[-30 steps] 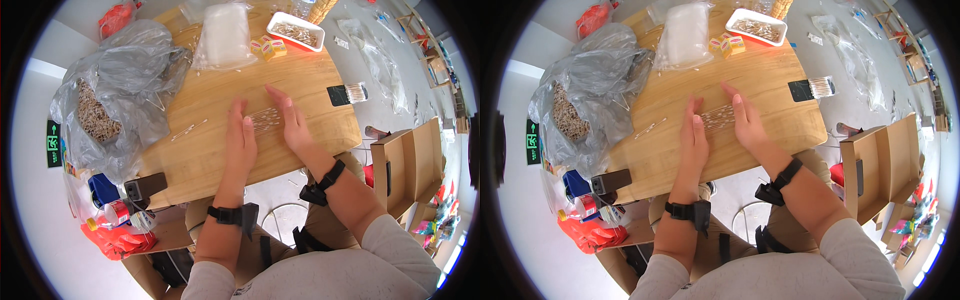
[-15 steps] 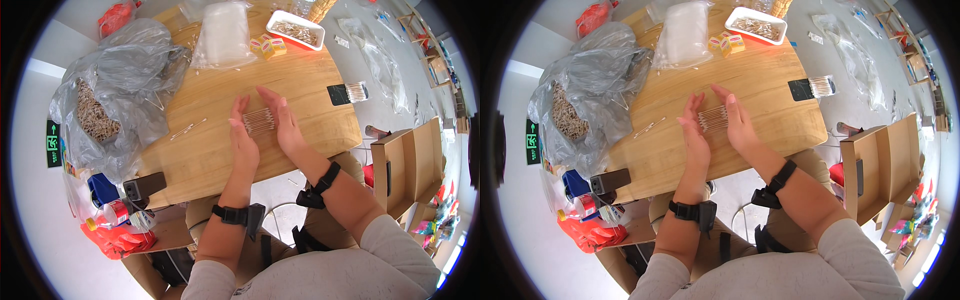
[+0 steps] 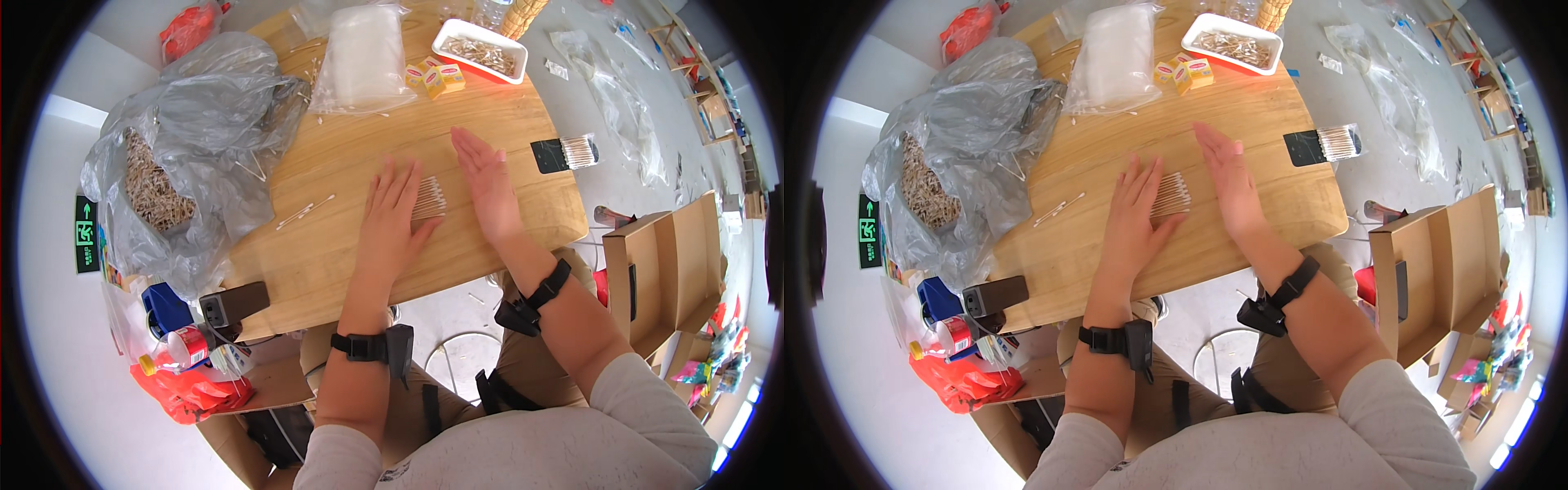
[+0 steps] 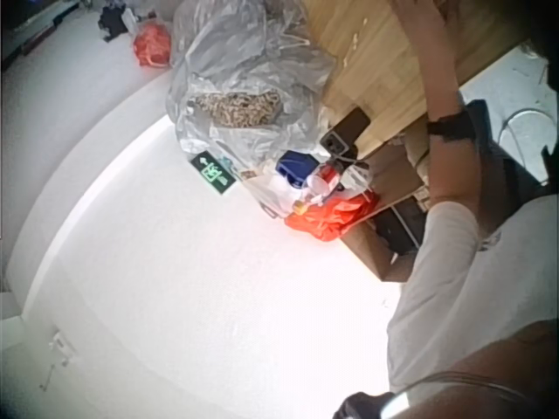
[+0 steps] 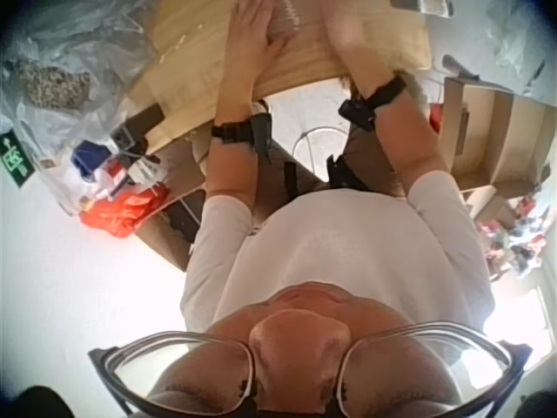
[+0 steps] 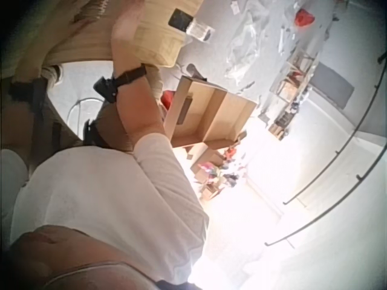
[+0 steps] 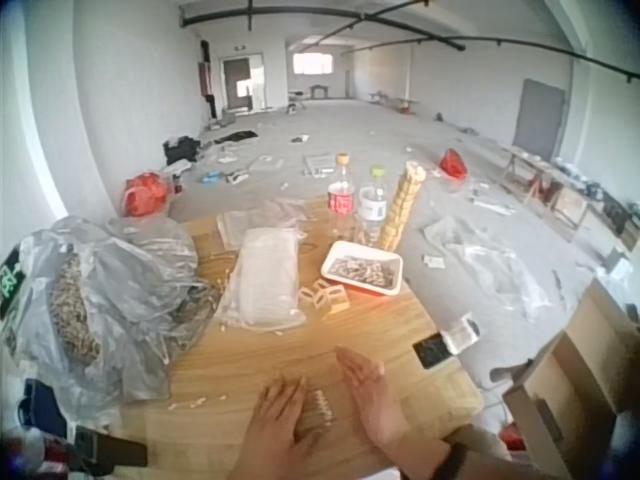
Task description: The recorder is sorting and arranging several cotton swabs on a wooden table, lining them up and then grouping them.
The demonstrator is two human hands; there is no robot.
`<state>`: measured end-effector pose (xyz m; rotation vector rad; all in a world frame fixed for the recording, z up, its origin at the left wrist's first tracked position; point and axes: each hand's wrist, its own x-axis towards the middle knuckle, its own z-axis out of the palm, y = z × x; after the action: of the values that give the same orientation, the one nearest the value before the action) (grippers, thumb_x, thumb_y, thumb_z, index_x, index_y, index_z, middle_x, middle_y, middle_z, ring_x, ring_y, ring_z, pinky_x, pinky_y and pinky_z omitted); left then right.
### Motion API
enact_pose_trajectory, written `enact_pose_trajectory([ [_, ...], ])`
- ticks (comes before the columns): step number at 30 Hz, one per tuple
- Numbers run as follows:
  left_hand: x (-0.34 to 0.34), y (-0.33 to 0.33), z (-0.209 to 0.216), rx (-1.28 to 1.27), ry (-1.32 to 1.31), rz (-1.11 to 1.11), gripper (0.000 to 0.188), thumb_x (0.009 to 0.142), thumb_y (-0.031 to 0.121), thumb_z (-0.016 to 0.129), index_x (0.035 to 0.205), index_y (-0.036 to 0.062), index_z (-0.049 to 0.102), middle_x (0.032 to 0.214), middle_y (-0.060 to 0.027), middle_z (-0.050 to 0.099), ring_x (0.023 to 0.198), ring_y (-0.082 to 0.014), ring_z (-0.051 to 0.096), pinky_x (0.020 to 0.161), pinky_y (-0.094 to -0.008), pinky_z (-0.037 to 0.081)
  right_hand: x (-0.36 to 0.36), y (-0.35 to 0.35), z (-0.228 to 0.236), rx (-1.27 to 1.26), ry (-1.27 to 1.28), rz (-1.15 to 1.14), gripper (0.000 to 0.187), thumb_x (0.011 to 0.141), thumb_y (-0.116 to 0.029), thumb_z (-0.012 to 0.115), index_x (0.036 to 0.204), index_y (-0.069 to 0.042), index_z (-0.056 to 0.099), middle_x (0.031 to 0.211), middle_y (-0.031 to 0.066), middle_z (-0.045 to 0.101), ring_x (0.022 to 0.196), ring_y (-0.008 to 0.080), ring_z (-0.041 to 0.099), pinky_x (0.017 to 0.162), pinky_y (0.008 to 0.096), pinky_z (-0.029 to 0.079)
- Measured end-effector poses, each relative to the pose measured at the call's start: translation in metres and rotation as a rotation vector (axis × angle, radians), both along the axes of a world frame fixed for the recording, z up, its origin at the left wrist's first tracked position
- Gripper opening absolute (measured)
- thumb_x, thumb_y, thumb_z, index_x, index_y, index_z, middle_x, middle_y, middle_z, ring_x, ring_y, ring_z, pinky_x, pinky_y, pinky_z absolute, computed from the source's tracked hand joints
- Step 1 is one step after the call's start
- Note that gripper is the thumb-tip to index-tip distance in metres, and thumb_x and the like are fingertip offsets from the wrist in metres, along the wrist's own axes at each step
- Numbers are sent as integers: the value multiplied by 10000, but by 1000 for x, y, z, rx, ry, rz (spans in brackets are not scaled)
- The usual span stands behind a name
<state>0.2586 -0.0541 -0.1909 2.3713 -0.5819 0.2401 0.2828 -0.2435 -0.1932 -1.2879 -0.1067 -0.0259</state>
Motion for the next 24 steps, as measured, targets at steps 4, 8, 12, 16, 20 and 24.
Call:
enact_pose_trajectory([
  [4,4,-2,-6,-11,24,18,804,828,228,838,1521,43,475,1437,-168,598,1432,-434,457,1220,-571,304,-2,0,-7,147,78,25,749,1129,-539,151,1585,35,306,1663,202,323,1570,302,261,1310,432,150],
  [8,4,-3,-7,-20,30,16,745,856,190,817,1510,51,487,1438,-182,597,1400,-410,501,1230,-542,296,-4,6,-9,89,61,90,770,1122,-560,147,1593,31,298,1668,199,319,1577,300,247,1311,429,135],
  [12,4,-9,-20,-721,174,116,651,1073,438,476,1578,37,383,1584,-190,462,1497,-322,392,1267,-461,206,-1,17,-2,-20,22,157,785,1120,-566,137,1603,37,278,1684,200,292,1591,312,210,1309,427,108],
  [16,-4,-29,1,-1041,349,205,840,1097,621,66,1629,1,261,1690,-176,300,1585,-270,205,1290,-414,84,4,20,-12,37,29,139,769,1126,-546,136,1608,36,279,1692,200,281,1599,324,187,1306,426,101],
  [20,-5,-27,-12,-970,311,183,823,1106,602,77,1633,-9,246,1689,-186,300,1593,-279,186,1290,-409,57,-1,30,-13,-9,1,136,764,1128,-538,131,1611,35,279,1691,202,282,1601,327,181,1303,423,107],
  [24,-2,-27,-24,-1061,371,144,871,1093,634,84,1629,-37,229,1697,-200,270,1596,-295,181,1289,-414,74,-2,32,-12,-10,14,147,752,1131,-528,131,1614,30,277,1693,202,280,1601,328,184,1300,418,113],
])
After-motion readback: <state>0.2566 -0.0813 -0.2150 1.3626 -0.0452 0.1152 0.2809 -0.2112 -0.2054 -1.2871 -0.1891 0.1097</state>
